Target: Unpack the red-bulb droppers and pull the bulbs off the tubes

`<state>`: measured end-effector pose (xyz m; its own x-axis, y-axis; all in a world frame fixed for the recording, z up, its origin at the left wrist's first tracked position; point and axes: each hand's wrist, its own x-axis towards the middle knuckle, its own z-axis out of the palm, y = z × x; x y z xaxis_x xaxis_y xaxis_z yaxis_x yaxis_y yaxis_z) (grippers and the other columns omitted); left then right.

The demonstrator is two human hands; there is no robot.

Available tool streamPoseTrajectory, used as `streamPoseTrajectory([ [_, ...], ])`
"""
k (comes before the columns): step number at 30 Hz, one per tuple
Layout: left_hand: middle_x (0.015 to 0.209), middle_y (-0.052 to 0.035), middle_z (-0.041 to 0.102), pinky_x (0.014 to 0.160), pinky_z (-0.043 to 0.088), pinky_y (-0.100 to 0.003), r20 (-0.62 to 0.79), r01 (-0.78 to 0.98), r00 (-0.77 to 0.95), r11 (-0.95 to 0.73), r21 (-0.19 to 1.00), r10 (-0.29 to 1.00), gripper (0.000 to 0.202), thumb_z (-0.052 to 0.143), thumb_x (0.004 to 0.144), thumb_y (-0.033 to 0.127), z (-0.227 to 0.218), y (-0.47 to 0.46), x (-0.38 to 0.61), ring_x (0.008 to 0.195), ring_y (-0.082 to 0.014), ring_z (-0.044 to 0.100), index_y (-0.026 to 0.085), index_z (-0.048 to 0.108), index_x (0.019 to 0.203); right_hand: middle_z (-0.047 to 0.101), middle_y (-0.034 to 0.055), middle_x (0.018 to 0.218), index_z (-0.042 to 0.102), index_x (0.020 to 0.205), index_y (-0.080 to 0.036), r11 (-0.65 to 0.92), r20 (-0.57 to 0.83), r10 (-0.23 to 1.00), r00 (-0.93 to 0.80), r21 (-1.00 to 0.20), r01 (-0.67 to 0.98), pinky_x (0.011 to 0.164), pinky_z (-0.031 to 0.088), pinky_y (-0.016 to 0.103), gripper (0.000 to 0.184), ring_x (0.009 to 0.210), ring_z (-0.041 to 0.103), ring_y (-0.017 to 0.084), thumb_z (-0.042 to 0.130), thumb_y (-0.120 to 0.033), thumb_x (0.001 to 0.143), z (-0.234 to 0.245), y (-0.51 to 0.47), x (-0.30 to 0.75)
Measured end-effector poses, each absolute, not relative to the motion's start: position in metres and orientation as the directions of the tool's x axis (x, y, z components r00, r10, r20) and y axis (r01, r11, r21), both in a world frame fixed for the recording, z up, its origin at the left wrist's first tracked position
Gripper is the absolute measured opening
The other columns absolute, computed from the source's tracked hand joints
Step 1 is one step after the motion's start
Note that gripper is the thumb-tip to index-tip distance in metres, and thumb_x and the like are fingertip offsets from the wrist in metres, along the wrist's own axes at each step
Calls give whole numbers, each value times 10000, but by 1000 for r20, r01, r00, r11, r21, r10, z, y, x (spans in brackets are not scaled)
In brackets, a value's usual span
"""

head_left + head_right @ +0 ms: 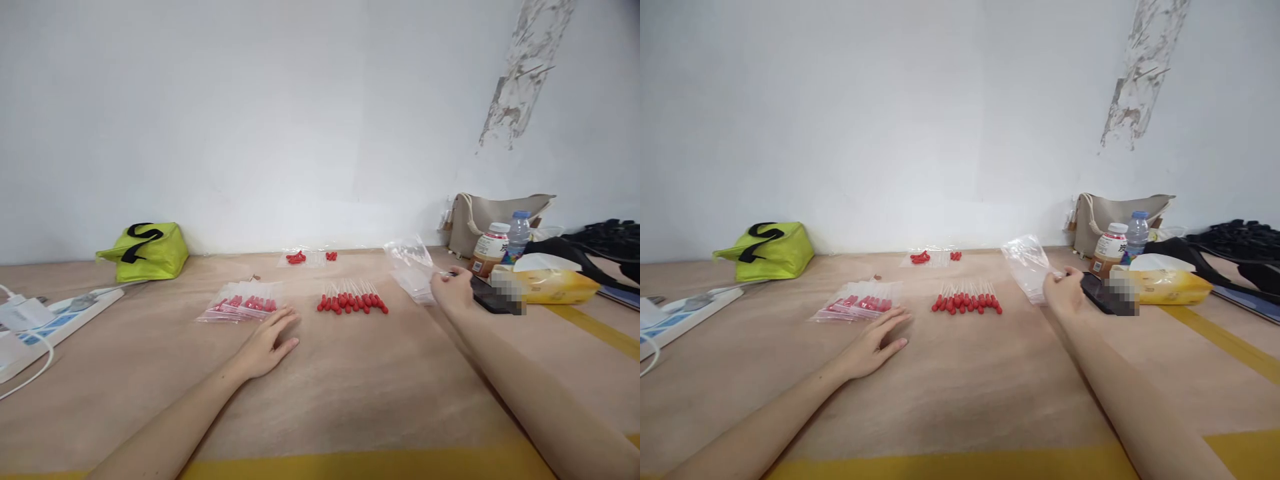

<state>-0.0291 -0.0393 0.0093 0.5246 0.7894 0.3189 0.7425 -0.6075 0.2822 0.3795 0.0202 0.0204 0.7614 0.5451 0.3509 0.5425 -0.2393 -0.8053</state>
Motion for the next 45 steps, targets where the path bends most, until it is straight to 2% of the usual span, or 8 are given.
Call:
streamPoseTrajectory([
  [1, 1364, -50, 359, 1041, 270, -401, 291, 754, 524, -595, 280, 801, 448, 404, 849, 429, 8, -38, -29, 1259, -224, 311, 243, 431, 1256, 601, 112, 878, 427, 1100, -135, -391, 328, 512, 794, -734, 556, 779, 367, 397, 420, 847, 559, 255, 482, -304, 720, 16, 22, 392],
  [5, 1359, -50, 371, 1022, 299, -407, 202, 776, 519, -557, 295, 830, 442, 354, 863, 459, 6, -37, -28, 1232, -222, 359, 260, 449, 1246, 558, 189, 1010, 499, 1032, -114, -524, 319, 485, 814, -638, 563, 837, 284, 487, 437, 1008, 467, 343, 563, -313, 649, -2, 21, 411],
  [8, 1364, -52, 365, 1024, 292, -409, 199, 775, 522, -558, 297, 830, 452, 351, 863, 466, 6, -36, -29, 1236, -220, 352, 262, 435, 1257, 494, 204, 1100, 541, 1012, -112, -525, 495, 446, 745, -529, 666, 811, 285, 473, 397, 1054, 402, 351, 540, -327, 678, -4, 17, 399],
  [11, 1364, -54, 365, 1025, 288, -408, 194, 775, 526, -560, 292, 828, 455, 346, 865, 467, 7, -36, -29, 1239, -218, 348, 258, 434, 1259, 526, 143, 1038, 603, 932, -157, -291, 691, 522, 499, -406, 866, 804, 276, 444, 289, 1006, 415, 305, 464, -337, 755, 4, 13, 370],
  [15, 1365, -57, 363, 1028, 286, -405, 186, 785, 521, -553, 279, 833, 462, 343, 866, 466, 8, -37, -28, 1240, -218, 345, 250, 428, 1265, 599, 73, 838, 668, 781, -193, 358, 679, 723, -124, -215, 908, 777, 313, 332, 235, 825, 489, 192, 489, -346, 775, 17, 9, 313],
  [20, 1364, -56, 364, 1022, 294, -406, 184, 786, 528, -559, 264, 829, 460, 338, 868, 465, 8, -37, -29, 1239, -218, 348, 253, 427, 1266, 588, 46, 931, 669, 876, -259, 529, 594, 716, -367, -119, 840, 799, 295, 329, 218, 899, 478, 183, 534, -394, 771, 22, 9, 261],
  [36, 1328, -55, 415, 993, 340, -399, 257, 762, 544, -598, 248, 799, 415, 384, 863, 419, 5, -37, -28, 1193, -220, 410, 257, 460, 1238, 594, 45, 838, 664, 734, -213, 488, 661, 687, -303, -109, 866, 771, 276, 332, 192, 857, 470, 175, 509, -312, 790, 17, 18, 218],
  [45, 1141, -75, 551, 922, 352, -459, 545, 869, 444, -490, -69, 711, 323, 483, 802, 393, 18, -14, -57, 1071, -269, 469, 245, 587, 1070, 558, 49, 969, 579, 887, -205, 538, 632, 679, -373, -83, 839, 779, 295, 332, 277, 925, 457, 197, 605, -418, 712, 8, 3, 229],
])
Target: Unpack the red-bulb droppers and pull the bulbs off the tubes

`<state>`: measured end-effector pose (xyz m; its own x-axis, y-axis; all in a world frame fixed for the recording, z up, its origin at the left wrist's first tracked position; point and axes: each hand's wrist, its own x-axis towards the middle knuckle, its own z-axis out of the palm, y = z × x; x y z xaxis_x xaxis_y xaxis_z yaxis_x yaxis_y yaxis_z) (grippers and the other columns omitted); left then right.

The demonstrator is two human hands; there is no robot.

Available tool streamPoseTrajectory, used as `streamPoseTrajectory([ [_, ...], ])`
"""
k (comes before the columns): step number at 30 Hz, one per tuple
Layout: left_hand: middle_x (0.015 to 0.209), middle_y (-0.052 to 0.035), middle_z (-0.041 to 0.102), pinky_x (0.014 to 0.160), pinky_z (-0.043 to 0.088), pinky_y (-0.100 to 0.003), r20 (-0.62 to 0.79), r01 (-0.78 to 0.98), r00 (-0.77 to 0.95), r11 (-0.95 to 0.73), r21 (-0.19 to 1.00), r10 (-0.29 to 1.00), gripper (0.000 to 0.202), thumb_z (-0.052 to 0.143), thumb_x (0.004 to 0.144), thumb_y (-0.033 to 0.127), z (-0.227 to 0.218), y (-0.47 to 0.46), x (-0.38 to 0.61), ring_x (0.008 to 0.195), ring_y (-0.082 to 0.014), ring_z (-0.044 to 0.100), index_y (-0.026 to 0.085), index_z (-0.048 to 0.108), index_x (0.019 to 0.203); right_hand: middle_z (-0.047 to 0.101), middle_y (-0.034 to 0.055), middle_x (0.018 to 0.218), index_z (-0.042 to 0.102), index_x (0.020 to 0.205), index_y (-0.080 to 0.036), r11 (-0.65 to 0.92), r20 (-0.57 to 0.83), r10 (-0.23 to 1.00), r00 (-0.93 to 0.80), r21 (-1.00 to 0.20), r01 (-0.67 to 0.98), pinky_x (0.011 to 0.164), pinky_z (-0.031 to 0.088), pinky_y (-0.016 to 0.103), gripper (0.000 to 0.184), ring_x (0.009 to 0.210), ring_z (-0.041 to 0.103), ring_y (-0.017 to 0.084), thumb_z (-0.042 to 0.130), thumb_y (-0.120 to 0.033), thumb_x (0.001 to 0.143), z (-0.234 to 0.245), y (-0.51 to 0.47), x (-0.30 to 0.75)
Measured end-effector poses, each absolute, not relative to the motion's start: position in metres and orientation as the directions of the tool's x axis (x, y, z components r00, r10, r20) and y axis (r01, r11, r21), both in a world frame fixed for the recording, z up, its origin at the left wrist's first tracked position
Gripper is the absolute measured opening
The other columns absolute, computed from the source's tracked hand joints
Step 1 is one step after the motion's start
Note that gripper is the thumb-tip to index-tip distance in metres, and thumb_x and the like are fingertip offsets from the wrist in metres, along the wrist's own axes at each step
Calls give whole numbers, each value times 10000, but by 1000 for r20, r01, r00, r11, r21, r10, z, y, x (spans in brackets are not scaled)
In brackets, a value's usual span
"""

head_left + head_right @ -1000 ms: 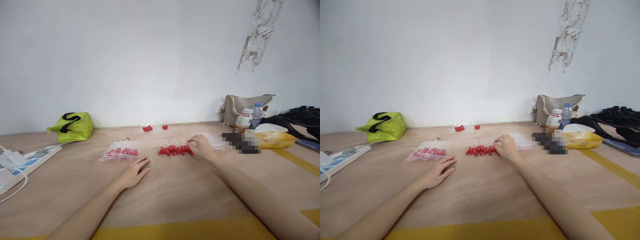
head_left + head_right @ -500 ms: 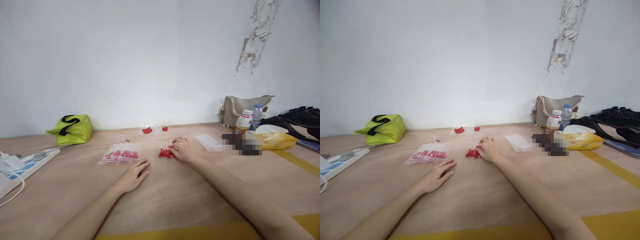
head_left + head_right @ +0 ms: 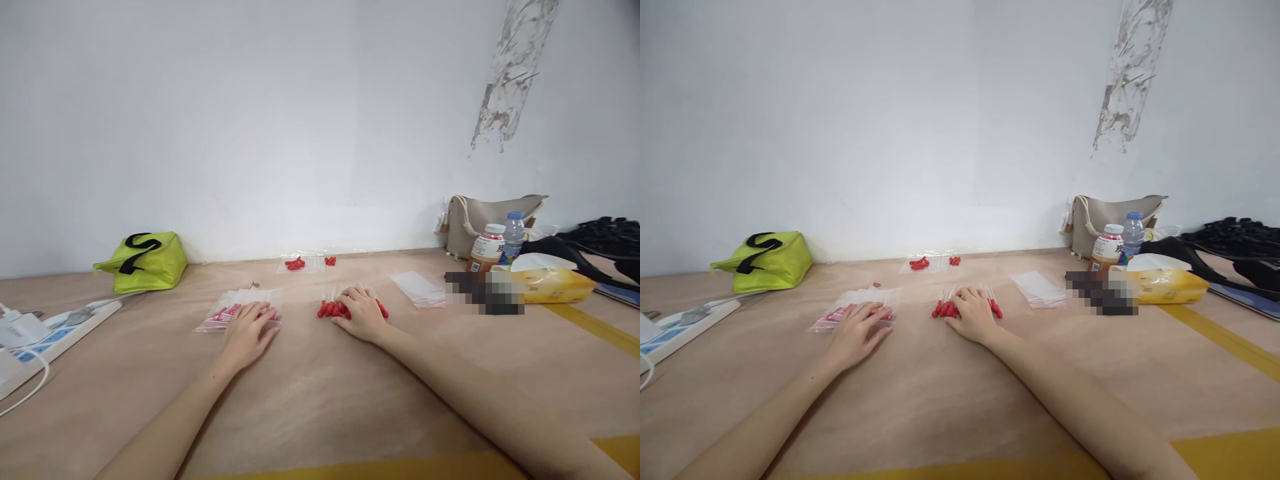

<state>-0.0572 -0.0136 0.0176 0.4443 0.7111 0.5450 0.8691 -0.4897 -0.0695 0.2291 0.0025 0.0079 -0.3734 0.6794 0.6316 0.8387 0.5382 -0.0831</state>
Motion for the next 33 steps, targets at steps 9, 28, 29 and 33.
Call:
streamPoseTrajectory([
  [9, 1042, 7, 637, 902, 356, -409, 475, 852, 488, -518, -77, 732, 274, 374, 873, 354, 8, 11, -75, 997, -212, 538, 294, 633, 938, 560, 62, 960, 554, 967, -200, 560, 656, 663, -361, -115, 820, 787, 318, 344, 212, 916, 469, 204, 515, -291, 780, -1, -6, 238],
  [28, 1046, -62, 521, 829, 387, -339, 370, 603, 630, -731, 321, 683, 223, 605, 693, 320, 31, -71, 5, 955, -211, 485, 199, 511, 855, 586, 25, 746, 605, 799, -198, 737, 615, 614, -496, -222, 638, 702, 343, 301, 112, 767, 485, 155, 572, -288, 742, -2, -38, 255],
  [29, 1063, -65, 516, 827, 393, -327, 353, 584, 640, -731, 353, 682, 197, 586, 709, 301, 31, -70, 0, 965, -206, 486, 198, 499, 853, 587, 25, 749, 604, 813, -199, 747, 610, 609, -507, -226, 625, 706, 343, 302, 141, 775, 488, 158, 586, -311, 730, -2, -39, 255],
  [33, 907, -40, 557, 707, 420, -288, 363, 594, 584, -687, 419, 726, 49, 452, 802, 242, 24, -68, -4, 787, -156, 515, 195, 454, 787, 581, 13, 772, 587, 834, -207, 781, 608, 582, -540, -232, 580, 718, 338, 300, 196, 789, 492, 156, 618, -344, 698, -3, -48, 245],
])
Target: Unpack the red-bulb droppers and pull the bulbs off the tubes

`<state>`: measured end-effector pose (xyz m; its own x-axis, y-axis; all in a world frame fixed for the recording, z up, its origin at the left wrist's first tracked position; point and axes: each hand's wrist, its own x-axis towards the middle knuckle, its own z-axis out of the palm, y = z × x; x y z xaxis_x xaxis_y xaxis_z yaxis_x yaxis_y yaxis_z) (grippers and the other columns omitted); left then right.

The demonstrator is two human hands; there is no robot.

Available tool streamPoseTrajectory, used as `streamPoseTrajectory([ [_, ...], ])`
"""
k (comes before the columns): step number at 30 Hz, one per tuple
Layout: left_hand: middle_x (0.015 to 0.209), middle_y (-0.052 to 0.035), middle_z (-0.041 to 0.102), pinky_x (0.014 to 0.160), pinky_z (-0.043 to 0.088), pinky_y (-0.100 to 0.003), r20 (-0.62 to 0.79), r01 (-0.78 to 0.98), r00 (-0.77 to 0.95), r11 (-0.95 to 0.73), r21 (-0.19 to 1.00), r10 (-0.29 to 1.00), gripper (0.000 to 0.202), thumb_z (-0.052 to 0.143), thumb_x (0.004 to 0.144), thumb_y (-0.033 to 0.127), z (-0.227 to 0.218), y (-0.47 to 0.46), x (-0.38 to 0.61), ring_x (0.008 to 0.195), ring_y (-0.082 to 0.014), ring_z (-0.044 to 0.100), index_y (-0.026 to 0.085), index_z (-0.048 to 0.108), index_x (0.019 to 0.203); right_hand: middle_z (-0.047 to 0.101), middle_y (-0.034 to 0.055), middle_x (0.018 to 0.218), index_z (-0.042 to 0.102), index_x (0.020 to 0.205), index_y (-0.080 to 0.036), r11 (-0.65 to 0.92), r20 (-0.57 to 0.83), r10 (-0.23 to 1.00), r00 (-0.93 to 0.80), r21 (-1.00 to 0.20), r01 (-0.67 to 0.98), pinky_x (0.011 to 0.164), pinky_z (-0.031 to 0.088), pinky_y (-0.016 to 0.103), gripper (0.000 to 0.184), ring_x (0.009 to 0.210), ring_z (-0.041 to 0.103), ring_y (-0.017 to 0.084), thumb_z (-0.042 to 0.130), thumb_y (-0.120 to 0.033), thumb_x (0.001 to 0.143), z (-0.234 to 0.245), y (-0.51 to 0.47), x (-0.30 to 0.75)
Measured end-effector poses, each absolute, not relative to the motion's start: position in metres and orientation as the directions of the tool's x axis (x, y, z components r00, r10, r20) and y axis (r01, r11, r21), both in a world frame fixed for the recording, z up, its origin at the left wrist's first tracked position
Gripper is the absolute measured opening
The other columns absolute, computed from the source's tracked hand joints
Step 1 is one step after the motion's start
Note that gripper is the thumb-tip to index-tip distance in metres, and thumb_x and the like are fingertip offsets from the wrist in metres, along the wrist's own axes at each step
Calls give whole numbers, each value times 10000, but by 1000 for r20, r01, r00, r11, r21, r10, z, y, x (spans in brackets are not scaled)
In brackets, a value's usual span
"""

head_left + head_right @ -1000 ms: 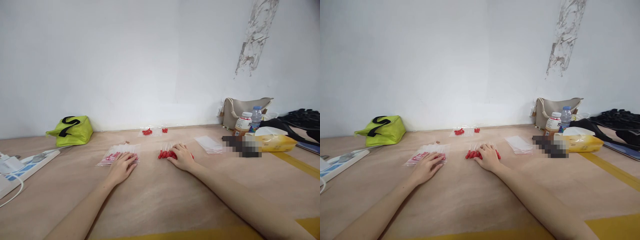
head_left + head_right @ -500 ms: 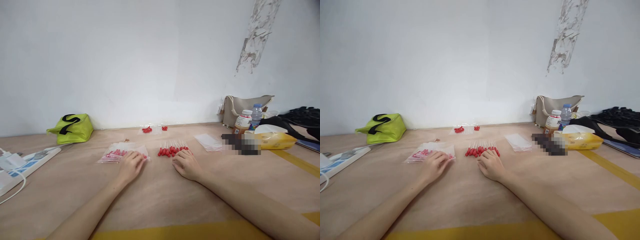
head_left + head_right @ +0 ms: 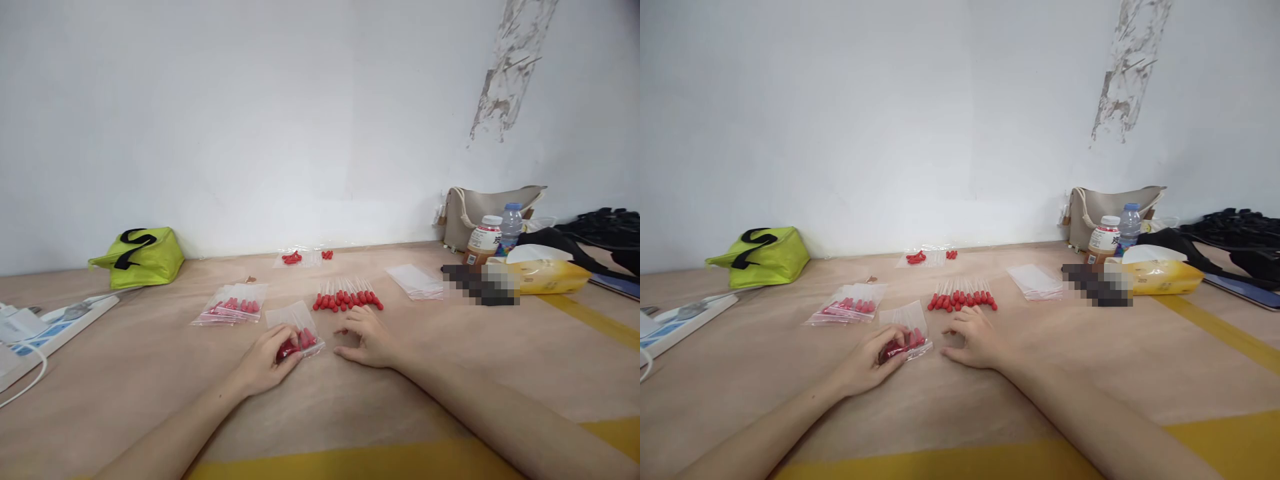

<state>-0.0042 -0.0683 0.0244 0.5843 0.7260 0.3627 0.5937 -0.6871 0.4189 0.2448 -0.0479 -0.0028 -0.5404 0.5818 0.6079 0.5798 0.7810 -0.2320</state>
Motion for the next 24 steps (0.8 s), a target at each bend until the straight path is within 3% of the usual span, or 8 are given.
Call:
streamPoseTrajectory([
  [4, 816, -28, 543, 686, 408, -293, 416, 628, 525, -667, 400, 743, 99, 393, 835, 217, 15, -67, 7, 728, -148, 494, 190, 450, 759, 566, 12, 790, 571, 850, -208, 816, 647, 513, -564, -162, 555, 697, 327, 283, 144, 775, 479, 142, 588, -270, 721, -5, -50, 230],
  [6, 805, -26, 537, 695, 404, -299, 423, 644, 513, -661, 385, 747, 97, 393, 834, 205, 13, -67, 12, 736, -153, 489, 190, 455, 760, 556, 10, 767, 580, 795, -210, 838, 666, 435, -607, -52, 543, 671, 314, 276, 58, 732, 458, 130, 537, -214, 756, -4, -47, 226],
  [9, 807, -28, 542, 714, 404, -311, 427, 663, 496, -648, 376, 756, 100, 397, 829, 197, 13, -68, 15, 763, -163, 495, 192, 463, 754, 550, 7, 759, 604, 744, -229, 867, 643, 306, -702, 116, 485, 680, 299, 284, 139, 710, 434, 120, 485, -178, 793, -2, -40, 223],
  [11, 810, -28, 552, 722, 407, -317, 427, 671, 479, -634, 385, 767, 105, 399, 828, 201, 13, -68, 16, 776, -168, 504, 193, 468, 750, 551, 10, 787, 625, 777, -249, 872, 628, 266, -732, 167, 460, 704, 296, 296, 147, 732, 435, 124, 489, -199, 802, -1, -36, 223],
  [15, 806, -22, 573, 719, 415, -320, 429, 679, 440, -605, 415, 789, 97, 416, 830, 227, 13, -68, 17, 760, -166, 525, 195, 481, 766, 560, 20, 848, 635, 791, -257, 858, 652, 255, -714, 188, 478, 720, 293, 312, 151, 780, 445, 138, 490, -217, 805, 1, -36, 223],
  [19, 837, -21, 589, 755, 417, -323, 452, 673, 466, -636, 378, 761, 110, 505, 794, 305, 16, -67, 19, 799, -176, 539, 201, 525, 825, 580, 28, 853, 610, 790, -210, 836, 669, 255, -698, 210, 507, 733, 296, 329, 188, 778, 446, 142, 444, -123, 797, 0, -37, 221],
  [24, 864, -30, 602, 699, 453, -292, 402, 619, 558, -687, 380, 726, 141, 460, 824, 299, 27, -59, 26, 737, -151, 554, 194, 546, 786, 575, 35, 878, 585, 816, -191, 836, 719, 289, -632, 131, 532, 706, 303, 313, 206, 782, 451, 139, 421, -75, 773, -4, -35, 222],
])
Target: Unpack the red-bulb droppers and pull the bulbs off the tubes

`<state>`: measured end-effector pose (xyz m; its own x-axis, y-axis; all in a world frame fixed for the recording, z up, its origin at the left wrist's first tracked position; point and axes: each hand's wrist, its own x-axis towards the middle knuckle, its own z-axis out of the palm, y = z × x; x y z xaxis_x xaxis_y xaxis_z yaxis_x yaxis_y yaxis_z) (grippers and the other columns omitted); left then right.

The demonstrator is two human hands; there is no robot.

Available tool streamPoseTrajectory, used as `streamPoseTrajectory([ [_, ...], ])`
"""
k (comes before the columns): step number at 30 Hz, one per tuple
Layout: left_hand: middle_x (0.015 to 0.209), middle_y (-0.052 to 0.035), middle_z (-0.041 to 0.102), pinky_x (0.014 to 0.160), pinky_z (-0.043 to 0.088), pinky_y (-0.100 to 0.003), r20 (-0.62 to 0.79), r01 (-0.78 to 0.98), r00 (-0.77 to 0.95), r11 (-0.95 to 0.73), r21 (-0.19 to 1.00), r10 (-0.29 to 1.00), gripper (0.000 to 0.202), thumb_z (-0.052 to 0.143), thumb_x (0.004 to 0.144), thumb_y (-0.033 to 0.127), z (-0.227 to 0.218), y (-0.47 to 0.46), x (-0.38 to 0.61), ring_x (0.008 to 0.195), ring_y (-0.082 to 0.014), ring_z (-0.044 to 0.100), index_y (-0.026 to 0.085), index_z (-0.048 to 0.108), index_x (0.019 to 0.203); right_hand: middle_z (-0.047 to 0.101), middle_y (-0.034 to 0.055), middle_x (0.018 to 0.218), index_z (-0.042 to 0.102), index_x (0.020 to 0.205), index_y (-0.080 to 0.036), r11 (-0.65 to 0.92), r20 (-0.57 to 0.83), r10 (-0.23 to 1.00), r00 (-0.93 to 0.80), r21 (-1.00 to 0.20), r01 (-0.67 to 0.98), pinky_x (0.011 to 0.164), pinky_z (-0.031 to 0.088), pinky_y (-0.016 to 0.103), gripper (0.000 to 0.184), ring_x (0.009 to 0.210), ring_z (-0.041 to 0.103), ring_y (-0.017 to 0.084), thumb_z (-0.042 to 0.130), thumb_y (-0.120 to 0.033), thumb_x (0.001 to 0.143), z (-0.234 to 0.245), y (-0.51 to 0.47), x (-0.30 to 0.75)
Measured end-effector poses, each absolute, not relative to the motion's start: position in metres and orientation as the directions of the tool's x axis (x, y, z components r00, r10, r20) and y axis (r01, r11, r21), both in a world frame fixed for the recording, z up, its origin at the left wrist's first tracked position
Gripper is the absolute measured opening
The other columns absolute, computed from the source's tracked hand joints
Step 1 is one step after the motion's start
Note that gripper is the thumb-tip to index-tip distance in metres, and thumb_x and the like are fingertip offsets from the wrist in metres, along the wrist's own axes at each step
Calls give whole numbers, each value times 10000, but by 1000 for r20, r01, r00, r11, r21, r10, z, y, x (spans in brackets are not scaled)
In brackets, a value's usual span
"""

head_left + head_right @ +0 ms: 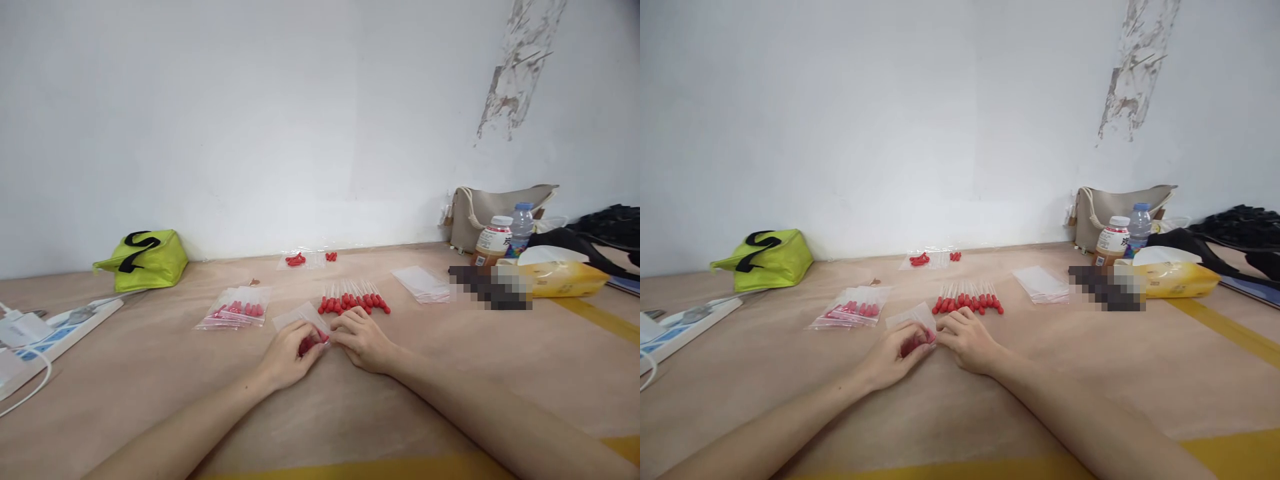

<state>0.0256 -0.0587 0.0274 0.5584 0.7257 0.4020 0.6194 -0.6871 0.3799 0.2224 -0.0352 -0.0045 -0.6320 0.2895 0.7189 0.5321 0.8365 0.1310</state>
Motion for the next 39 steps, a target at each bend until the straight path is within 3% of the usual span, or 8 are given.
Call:
streamPoseTrajectory([
  [6, 1045, -65, 574, 913, 405, -331, 415, 512, 658, -778, 365, 628, 140, 408, 852, 250, 21, -49, 30, 1089, -191, 478, 195, 537, 852, 584, 34, 895, 580, 828, -198, 844, 728, 311, -611, 84, 529, 688, 308, 305, 192, 803, 467, 139, 417, -101, 805, -2, -37, 224],
  [9, 1077, -77, 567, 958, 374, -358, 407, 496, 670, -782, 376, 621, 144, 382, 859, 224, 14, -47, 30, 1165, -200, 418, 192, 522, 858, 592, 39, 925, 584, 826, -201, 847, 697, 331, -637, 79, 526, 705, 314, 310, 150, 841, 470, 148, 440, -160, 820, 1, -39, 223],
  [15, 1034, -84, 562, 940, 379, -385, 394, 511, 625, -735, 445, 673, 111, 370, 851, 192, 11, -49, 32, 1148, -209, 425, 194, 470, 803, 590, 21, 878, 595, 746, -210, 843, 699, 345, -627, 62, 534, 698, 305, 294, 125, 803, 460, 133, 492, -222, 815, -1, -37, 221],
  [21, 918, -59, 573, 895, 403, -365, 386, 548, 568, -684, 481, 727, 118, 343, 863, 200, 12, -54, 34, 1064, -196, 481, 192, 450, 813, 598, 16, 818, 591, 736, -191, 832, 719, 281, -635, 148, 535, 675, 291, 294, 149, 762, 440, 131, 471, -149, 812, -3, -34, 219],
  [24, 1013, -57, 573, 882, 415, -348, 400, 545, 556, -683, 486, 728, 99, 383, 852, 210, 13, -56, 35, 1041, -189, 500, 192, 477, 828, 604, 25, 838, 586, 744, -178, 821, 730, 253, -635, 185, 540, 675, 288, 301, 153, 770, 439, 136, 458, -113, 797, -3, -34, 220],
  [30, 1167, -62, 534, 995, 324, -375, 446, 526, 610, -756, 390, 655, 134, 394, 855, 199, 12, -55, 34, 1169, -192, 412, 185, 508, 787, 597, 25, 816, 576, 732, -172, 832, 752, 223, -620, 185, 524, 666, 298, 294, 159, 739, 439, 129, 445, -123, 807, -5, -34, 220],
  [36, 1165, -102, 526, 956, 351, -421, 442, 617, 537, -692, 375, 719, 265, 333, 851, 147, 4, -48, 32, 1145, -207, 436, 169, 445, 1090, 576, 44, 865, 591, 780, -181, 873, 678, 233, -697, 171, 457, 651, 351, 254, 187, 772, 480, 125, 430, -85, 788, -6, -33, 219],
  [39, 1127, -99, 547, 881, 408, -396, 435, 641, 464, -631, 436, 772, 235, 309, 870, 187, 5, -49, 30, 1077, -210, 492, 178, 460, 1051, 554, 72, 1021, 591, 824, -182, 900, 611, 283, -739, 98, 425, 649, 398, 238, 214, 811, 513, 126, 412, -75, 781, -3, -36, 221],
])
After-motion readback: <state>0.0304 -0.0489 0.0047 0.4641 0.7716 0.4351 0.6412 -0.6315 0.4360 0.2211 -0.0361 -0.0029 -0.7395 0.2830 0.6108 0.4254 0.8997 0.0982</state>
